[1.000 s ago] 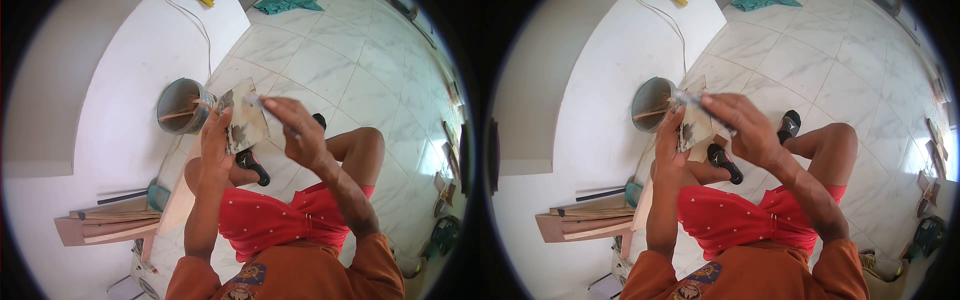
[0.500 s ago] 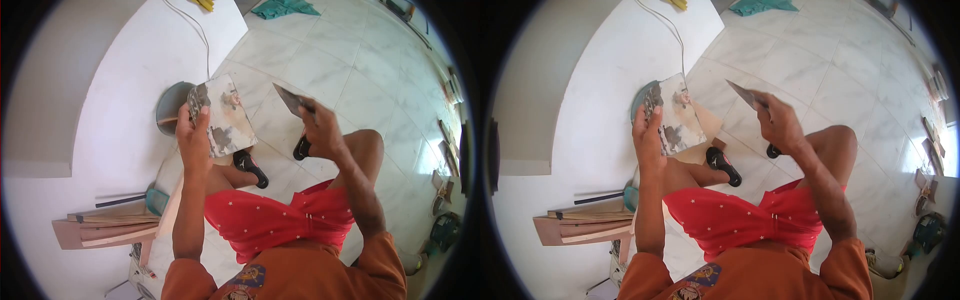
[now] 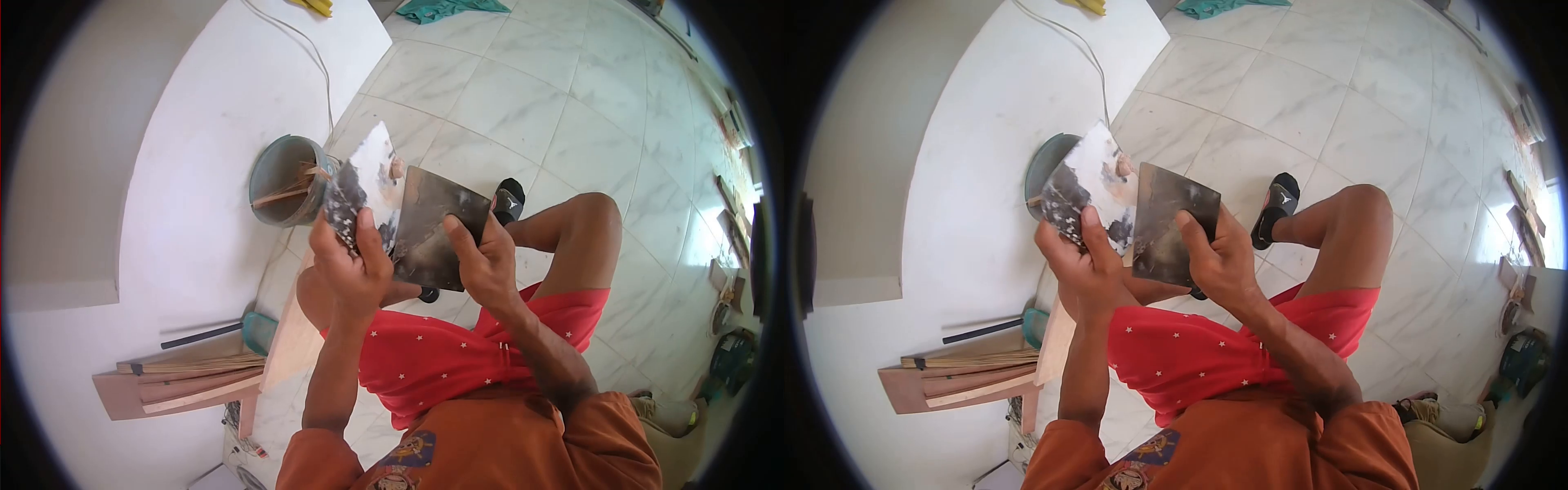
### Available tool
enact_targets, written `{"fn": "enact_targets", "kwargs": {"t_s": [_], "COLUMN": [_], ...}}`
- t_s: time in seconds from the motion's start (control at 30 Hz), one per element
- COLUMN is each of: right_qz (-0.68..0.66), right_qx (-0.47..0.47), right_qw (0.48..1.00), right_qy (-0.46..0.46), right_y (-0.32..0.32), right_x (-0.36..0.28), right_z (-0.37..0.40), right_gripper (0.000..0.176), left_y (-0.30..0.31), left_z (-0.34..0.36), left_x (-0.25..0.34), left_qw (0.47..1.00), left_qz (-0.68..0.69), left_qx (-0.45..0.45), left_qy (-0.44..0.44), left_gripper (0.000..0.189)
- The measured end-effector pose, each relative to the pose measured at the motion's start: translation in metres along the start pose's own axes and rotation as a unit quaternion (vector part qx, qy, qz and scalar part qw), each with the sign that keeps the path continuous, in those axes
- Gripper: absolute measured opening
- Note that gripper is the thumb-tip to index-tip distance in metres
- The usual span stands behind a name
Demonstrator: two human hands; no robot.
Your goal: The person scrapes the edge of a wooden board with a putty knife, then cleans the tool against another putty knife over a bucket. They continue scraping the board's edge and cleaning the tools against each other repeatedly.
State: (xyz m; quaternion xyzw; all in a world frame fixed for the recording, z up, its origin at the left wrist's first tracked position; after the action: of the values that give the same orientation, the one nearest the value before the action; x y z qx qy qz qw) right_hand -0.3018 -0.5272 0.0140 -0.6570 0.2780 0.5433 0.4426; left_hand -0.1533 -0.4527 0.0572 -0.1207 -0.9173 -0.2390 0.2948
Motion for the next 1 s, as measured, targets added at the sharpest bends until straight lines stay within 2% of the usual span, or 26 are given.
{"fn": "enact_targets", "kwargs": {"t_s": [0.07, 0.2, 0.27, 0.3, 0.37, 0.6, 0.67, 0.77, 0.87, 0.9, 0.93, 1.0], "right_qz": [0.026, 0.061, 0.011, -0.013, 0.028, 0.053, 0.01, -0.098, -0.195, -0.223, -0.185, -0.11], "right_qx": [0.007, 0.014, 0.024, 0.028, 0.03, 0.012, 0.012, -0.001, -0.026, -0.034, -0.058, -0.103], "right_qw": [1.0, 0.998, 0.999, 0.999, 0.999, 0.997, 0.996, 0.985, 0.958, 0.947, 0.953, 0.958], "right_qy": [-0.013, -0.017, -0.025, -0.028, -0.03, -0.052, -0.083, -0.142, -0.206, -0.228, -0.234, -0.245], "right_y": [-0.001, 0.0, 0.0, 0.001, 0.004, 0.007, 0.007, 0.009, 0.016, 0.02, 0.023, 0.03], "right_x": [-0.003, -0.004, 0.002, 0.005, 0.007, 0.028, 0.031, 0.041, 0.053, 0.059, 0.074, 0.125], "right_z": [-0.002, -0.009, -0.012, -0.013, -0.017, -0.03, -0.037, -0.054, -0.08, -0.091, -0.103, -0.13], "right_gripper": [0.026, 0.027, 0.027, 0.027, 0.026, 0.027, 0.03, 0.034, 0.037, 0.038, 0.037, 0.035], "left_y": [0.0, -0.004, -0.008, -0.009, -0.01, -0.018, -0.016, -0.01, 0.009, 0.018, 0.029, 0.048], "left_z": [0.001, 0.003, 0.005, 0.008, 0.015, 0.01, 0.015, 0.012, -0.008, -0.015, -0.021, -0.031], "left_x": [0.0, 0.0, -0.002, -0.004, -0.008, -0.01, -0.018, -0.033, -0.067, -0.087, -0.107, -0.13], "left_qw": [0.996, 0.987, 0.985, 0.985, 0.985, 0.972, 0.969, 0.956, 0.941, 0.956, 0.967, 0.96], "left_qz": [-0.055, -0.112, -0.112, -0.11, -0.103, -0.142, -0.142, -0.199, -0.2, -0.194, -0.187, -0.173], "left_qx": [-0.034, -0.073, -0.09, -0.104, -0.134, -0.185, -0.2, -0.175, -0.139, -0.123, -0.108, -0.133], "left_qy": [-0.055, -0.089, -0.097, -0.079, -0.044, -0.018, 0.017, 0.13, 0.234, 0.184, 0.133, 0.173], "left_gripper": [0.036, 0.035, 0.035, 0.036, 0.037, 0.032, 0.031, 0.031, 0.035, 0.033, 0.031, 0.028]}}
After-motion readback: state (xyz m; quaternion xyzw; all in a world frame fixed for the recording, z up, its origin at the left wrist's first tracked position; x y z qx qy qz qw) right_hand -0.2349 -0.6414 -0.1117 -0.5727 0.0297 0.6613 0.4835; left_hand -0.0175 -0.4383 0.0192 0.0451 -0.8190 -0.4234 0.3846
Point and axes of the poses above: each hand's wrist, its own z-axis away from the middle knuckle, its own y-axis out of the back of the hand, x = y × z, the point moved 2 cm from there along -z, towards the middle knuckle, and after that the axes turned 2 degrees about -z, right-handed, at the moved point
